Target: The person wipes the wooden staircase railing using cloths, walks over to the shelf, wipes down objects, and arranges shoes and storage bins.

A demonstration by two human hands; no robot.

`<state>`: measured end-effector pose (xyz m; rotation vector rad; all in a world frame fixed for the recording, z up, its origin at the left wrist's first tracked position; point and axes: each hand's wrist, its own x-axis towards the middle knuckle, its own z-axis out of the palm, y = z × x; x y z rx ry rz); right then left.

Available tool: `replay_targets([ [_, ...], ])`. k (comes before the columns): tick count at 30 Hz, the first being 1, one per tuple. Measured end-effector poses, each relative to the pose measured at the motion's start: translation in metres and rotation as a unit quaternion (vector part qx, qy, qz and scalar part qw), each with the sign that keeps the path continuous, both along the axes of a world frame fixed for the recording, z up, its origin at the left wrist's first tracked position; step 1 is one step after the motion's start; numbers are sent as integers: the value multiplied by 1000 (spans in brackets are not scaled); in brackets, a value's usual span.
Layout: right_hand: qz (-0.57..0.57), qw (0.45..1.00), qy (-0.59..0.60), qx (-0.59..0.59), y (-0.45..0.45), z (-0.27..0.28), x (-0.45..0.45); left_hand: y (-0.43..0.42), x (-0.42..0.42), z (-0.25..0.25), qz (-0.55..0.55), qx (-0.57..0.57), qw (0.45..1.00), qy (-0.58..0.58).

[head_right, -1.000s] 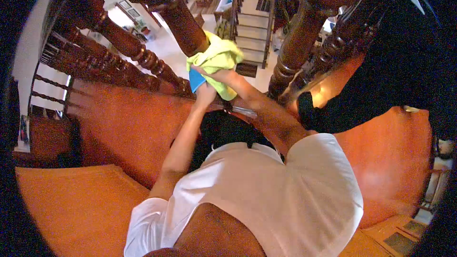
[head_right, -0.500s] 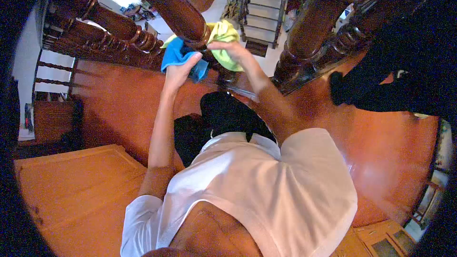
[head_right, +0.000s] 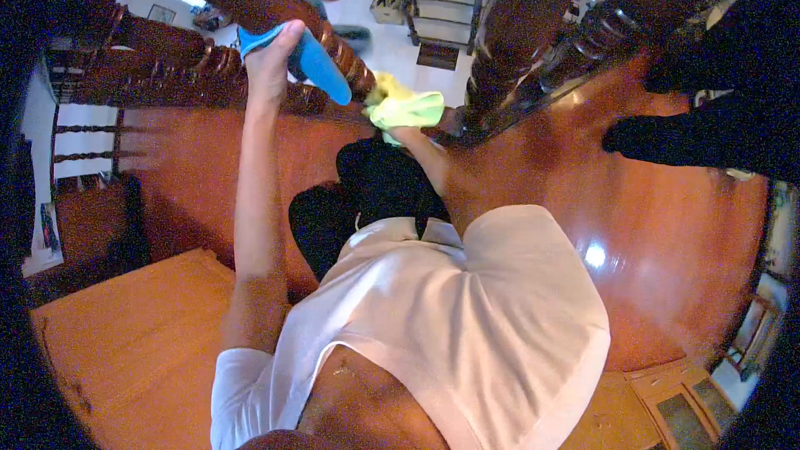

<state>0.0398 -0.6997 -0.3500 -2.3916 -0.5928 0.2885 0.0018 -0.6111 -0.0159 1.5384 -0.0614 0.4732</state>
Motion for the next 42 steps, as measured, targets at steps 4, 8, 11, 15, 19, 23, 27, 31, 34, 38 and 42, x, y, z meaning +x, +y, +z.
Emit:
replay_targets([
  [4, 39, 995, -11, 87, -30, 18, 7, -5, -2, -13, 29, 36, 999, 2],
  [8, 1, 936, 38, 350, -111, 242, -61, -14, -7, -44, 138, 130, 978, -87],
  [11, -66, 906, -26, 416, -169, 271, -93, -19, -24, -47, 265, 235, 923, -149],
  [15, -77, 873, -18, 480, -208, 356, -70, -43, -44, -17, 252, 185, 943, -111],
  [19, -49, 816, 78, 570, -214, 391, 0, -18, -29, 28, 125, 183, 975, -9],
  [23, -8, 785, 137, 604, -225, 409, 5, -45, -16, 121, 296, 70, 922, -241],
  [27, -23, 858, 168, 485, -233, 413, 1, -33, 14, 152, 422, 309, 807, -274],
  [31, -7, 914, -183, 363, -198, 343, -33, -30, 29, 155, 479, 322, 779, -247],
  [34, -16, 925, -190, 328, -169, 286, -71, -27, 6, 160, 485, 491, 724, 23],
  [38, -29, 933, -129, 335, -174, 263, -79, -20, 3, 158, 385, 331, 842, -180],
  [42, -21, 922, -113, 369, -221, 305, -96, -31, 0, 152, 414, 368, 824, -119],
])
